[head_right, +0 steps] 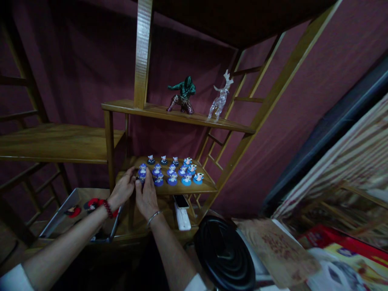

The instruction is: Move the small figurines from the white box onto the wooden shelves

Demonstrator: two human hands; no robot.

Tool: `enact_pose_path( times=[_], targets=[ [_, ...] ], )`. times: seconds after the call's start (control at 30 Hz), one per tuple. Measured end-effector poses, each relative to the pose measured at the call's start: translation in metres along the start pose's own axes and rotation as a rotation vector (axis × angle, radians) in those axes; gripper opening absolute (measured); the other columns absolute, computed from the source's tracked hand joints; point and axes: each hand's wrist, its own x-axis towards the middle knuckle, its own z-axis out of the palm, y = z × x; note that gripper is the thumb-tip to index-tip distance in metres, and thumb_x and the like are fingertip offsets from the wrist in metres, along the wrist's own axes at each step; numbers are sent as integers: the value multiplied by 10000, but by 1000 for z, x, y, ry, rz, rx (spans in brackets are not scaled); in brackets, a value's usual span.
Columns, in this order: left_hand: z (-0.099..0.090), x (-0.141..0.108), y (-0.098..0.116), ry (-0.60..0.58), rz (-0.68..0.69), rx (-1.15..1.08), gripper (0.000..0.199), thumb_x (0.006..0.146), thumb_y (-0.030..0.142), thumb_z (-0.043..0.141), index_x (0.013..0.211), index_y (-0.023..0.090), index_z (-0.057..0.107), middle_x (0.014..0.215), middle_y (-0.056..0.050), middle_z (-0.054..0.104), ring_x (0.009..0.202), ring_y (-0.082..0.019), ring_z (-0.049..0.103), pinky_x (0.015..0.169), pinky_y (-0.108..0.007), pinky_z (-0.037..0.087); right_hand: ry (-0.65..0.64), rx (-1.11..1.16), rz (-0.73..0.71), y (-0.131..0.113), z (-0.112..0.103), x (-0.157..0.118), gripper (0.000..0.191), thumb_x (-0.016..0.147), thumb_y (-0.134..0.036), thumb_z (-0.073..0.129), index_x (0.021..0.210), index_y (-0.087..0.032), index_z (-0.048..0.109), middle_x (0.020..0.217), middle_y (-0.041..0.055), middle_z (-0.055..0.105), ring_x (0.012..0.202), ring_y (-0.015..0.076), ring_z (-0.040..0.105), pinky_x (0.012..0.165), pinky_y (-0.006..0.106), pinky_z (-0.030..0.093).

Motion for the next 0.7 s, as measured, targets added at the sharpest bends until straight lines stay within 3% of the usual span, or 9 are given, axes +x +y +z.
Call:
enact_pose_path(
  times=[0.43,0.57,0.7],
  targets=[
    [5,18,4,-63,-46,1,514,760,144,380,1270,82,376,1260,-112,483,1138,-176,466,957,-274,372,-48,42,54,-7,-5,15,600,879,-448,241,1362,-103,162,1411,100,239,1300,149,206,1067,310,202],
    [6,15,1,-22,-1,16,493,761,121,353,1248,52,393,1223,-135,509,1131,-174,471,962,-278,367,23,13,25,-8,-1,7,549,889,-409,230,1359,-129,181,1401,92,266,1294,150,222,1066,334,214],
    [9,10,-5,67,127,11,468,761,97,331,1220,53,409,1222,-145,498,1143,-176,456,981,-312,355,118,-112,-100,-8,-4,-15,517,886,-346,274,1358,-157,181,1411,87,239,1305,175,181,1069,400,208]
  ],
)
